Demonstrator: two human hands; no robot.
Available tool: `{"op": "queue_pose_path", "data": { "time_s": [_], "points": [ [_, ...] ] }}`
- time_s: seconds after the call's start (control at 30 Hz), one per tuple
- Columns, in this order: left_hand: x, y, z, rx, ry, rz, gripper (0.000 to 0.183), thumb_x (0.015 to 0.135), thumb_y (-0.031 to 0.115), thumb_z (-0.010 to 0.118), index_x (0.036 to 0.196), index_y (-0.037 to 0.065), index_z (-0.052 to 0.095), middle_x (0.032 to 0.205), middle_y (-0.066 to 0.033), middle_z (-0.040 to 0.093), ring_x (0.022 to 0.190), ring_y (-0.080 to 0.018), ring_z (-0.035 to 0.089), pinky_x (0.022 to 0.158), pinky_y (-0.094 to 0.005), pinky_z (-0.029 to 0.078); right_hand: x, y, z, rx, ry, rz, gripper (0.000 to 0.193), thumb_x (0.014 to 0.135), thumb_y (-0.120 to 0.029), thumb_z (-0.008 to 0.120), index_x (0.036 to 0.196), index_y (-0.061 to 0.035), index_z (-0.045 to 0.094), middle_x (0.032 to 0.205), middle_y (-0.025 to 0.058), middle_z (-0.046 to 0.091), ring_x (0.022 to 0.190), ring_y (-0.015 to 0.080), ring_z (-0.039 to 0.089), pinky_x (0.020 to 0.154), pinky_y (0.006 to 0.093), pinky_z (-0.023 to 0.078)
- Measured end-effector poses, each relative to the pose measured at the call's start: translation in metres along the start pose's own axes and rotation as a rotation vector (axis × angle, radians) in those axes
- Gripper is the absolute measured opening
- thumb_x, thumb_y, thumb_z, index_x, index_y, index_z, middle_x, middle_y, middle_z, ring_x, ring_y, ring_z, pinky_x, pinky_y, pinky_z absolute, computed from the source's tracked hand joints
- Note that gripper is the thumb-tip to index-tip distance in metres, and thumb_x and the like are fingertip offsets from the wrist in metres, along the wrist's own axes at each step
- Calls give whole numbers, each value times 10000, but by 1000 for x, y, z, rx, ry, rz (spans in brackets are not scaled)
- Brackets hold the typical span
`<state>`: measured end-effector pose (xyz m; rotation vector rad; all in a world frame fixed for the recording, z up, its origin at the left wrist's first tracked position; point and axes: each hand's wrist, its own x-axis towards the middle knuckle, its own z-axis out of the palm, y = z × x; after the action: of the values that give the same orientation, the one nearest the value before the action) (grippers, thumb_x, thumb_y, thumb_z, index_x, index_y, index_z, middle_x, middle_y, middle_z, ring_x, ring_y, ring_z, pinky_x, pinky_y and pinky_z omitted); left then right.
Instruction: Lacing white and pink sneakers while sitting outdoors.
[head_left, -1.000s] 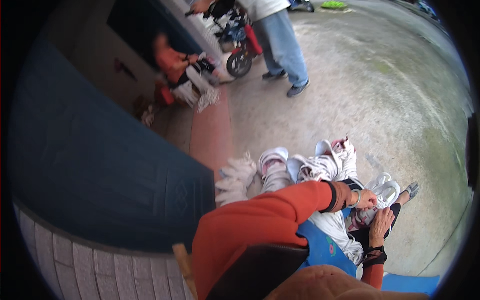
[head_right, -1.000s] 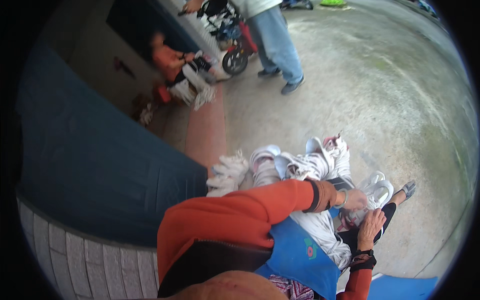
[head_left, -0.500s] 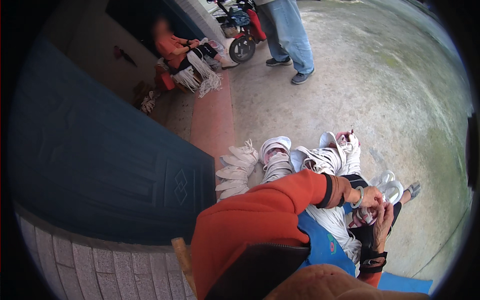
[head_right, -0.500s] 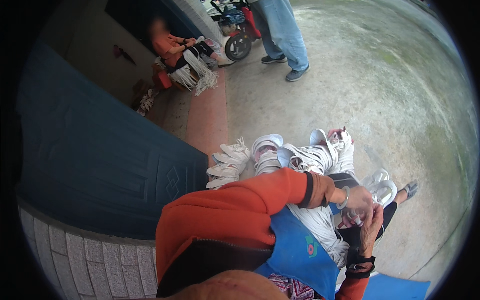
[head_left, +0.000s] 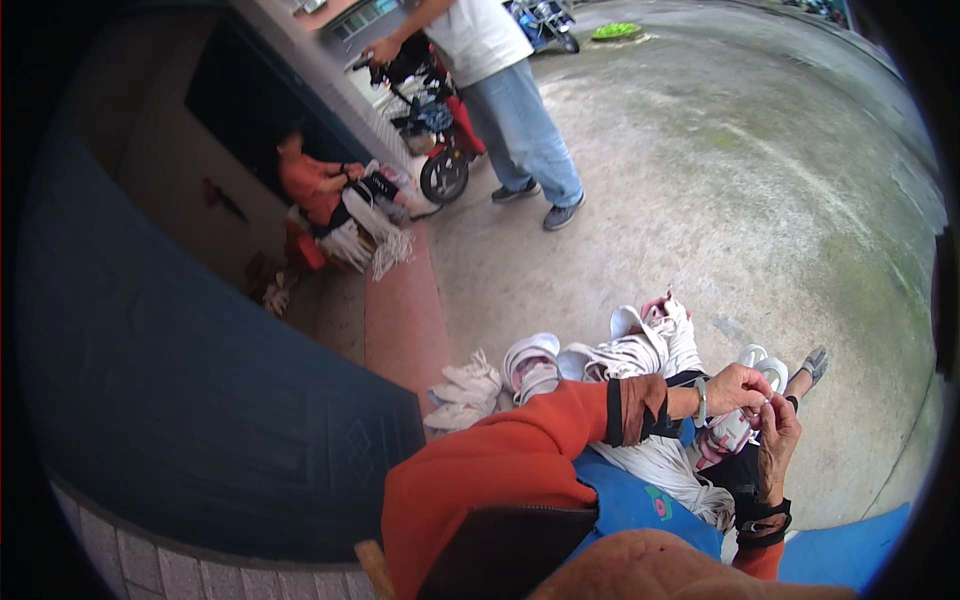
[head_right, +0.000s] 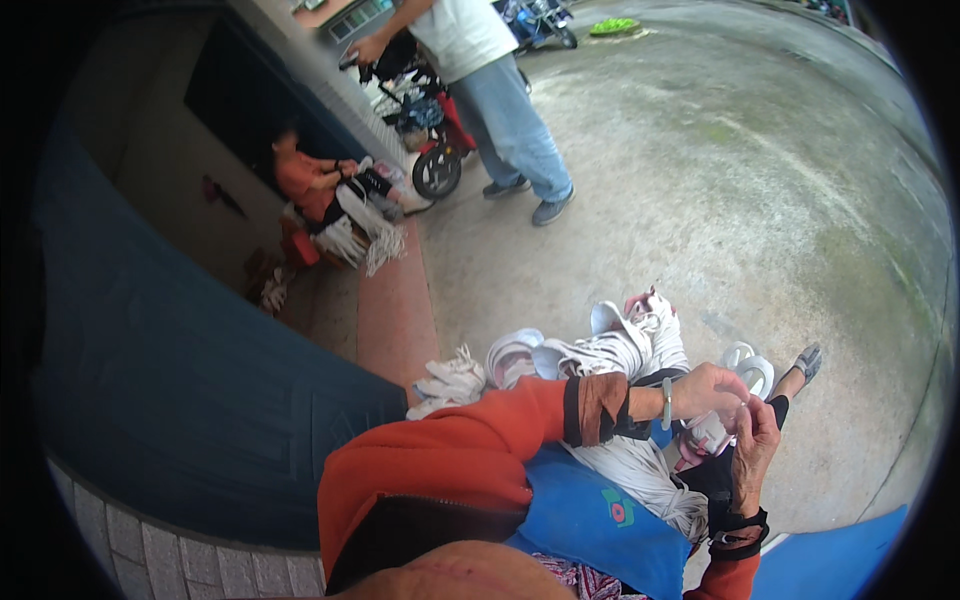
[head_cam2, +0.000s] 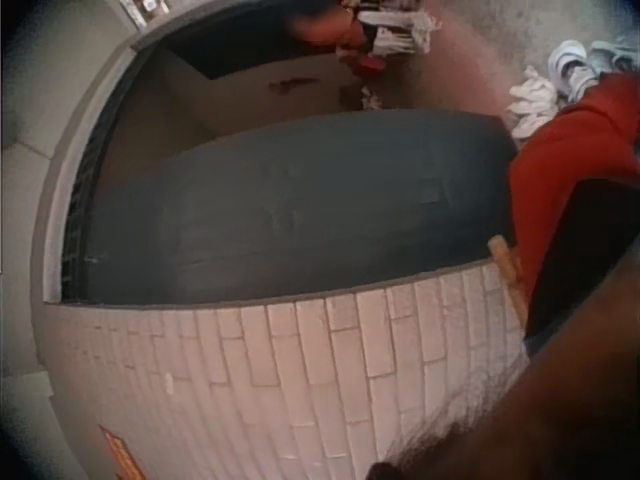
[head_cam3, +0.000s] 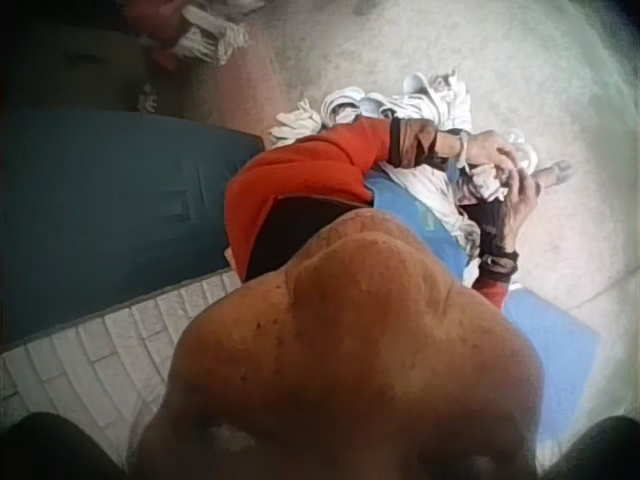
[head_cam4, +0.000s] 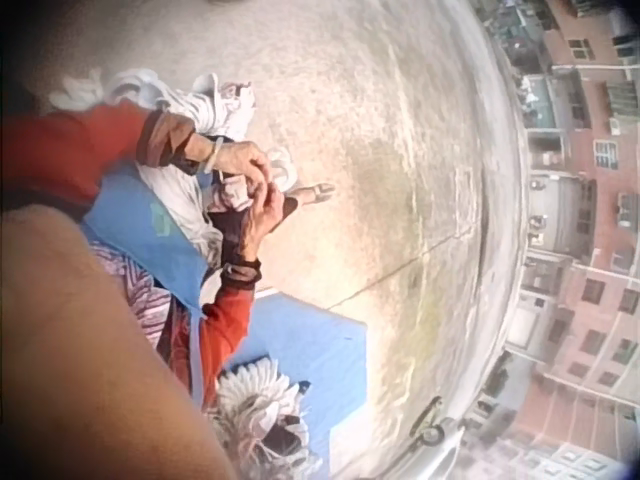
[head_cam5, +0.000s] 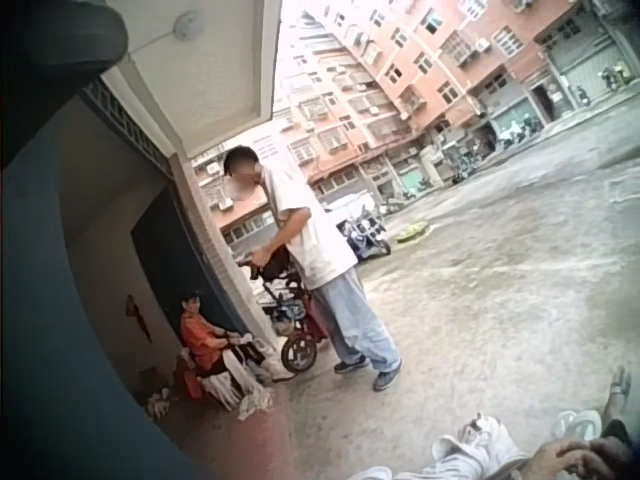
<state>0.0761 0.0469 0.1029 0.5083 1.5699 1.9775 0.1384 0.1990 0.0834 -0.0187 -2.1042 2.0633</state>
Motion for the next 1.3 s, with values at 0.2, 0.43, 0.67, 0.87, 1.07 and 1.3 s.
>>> {"op": "queue_pose_path", "data": {
  "time_s": [0.2, 0.43, 0.67, 0.87, 1.07, 1.3],
  "points": [
    [5, -4, -5, 35, -4, 3, 293, 739, 98, 658, 909, -2, 441, 799, -78, 590, 687, -126, 592, 610, -260, 498, -4, -22, 1, 72, -97, 58, 210, 872, -147, 539, 1000, 13, 587, 696, -10, 571, 576, 47, 508, 513, 163, 403],
    [-2, 5, 4, 165, -43, -102, 400, 710, 198, 739, 898, 9, 441, 781, -66, 585, 705, -107, 569, 587, -234, 470, -5, -31, -6, 195, -163, 187, 181, 853, -143, 555, 942, 9, 596, 681, -1, 560, 579, 63, 500, 538, 187, 402],
    [-8, -8, 2, 1, -19, -59, 252, 728, 75, 657, 906, 9, 490, 794, -70, 588, 717, -127, 595, 608, -247, 498, -15, -26, -8, 16, -100, 63, 130, 870, -135, 516, 843, -17, 564, 709, -7, 551, 596, 63, 489, 543, 194, 394],
    [-6, -51, 1, -131, -172, -733, 727, 836, 657, 268, 864, -23, 524, 775, -178, 589, 651, -288, 601, 543, -392, 507, -49, -67, -12, 158, -208, 89, 119, 847, -89, 515, 795, 7, 561, 697, 17, 562, 587, 89, 535, 560, 211, 427],
    [22, -87, 26, -793, 225, -695, 213, 858, 161, 464, 946, -32, 484, 592, -27, 439, 527, -153, 460, 524, -283, 422, -82, -166, -39, 344, -615, -492, 194, 808, -95, 587, 650, 11, 622, 591, 76, 614, 512, 183, 598, 457, 241, 474],
    [-58, -2, 52, -232, -444, -657, 279, 951, 241, 366, 965, -12, 483, 471, 69, 351, 397, -19, 325, 377, -176, 257, -121, -144, -92, 174, -493, -23, 223, 869, -193, 531, 877, 13, 614, 756, 83, 618, 496, 118, 560, 449, 207, 437]
  ]
}}
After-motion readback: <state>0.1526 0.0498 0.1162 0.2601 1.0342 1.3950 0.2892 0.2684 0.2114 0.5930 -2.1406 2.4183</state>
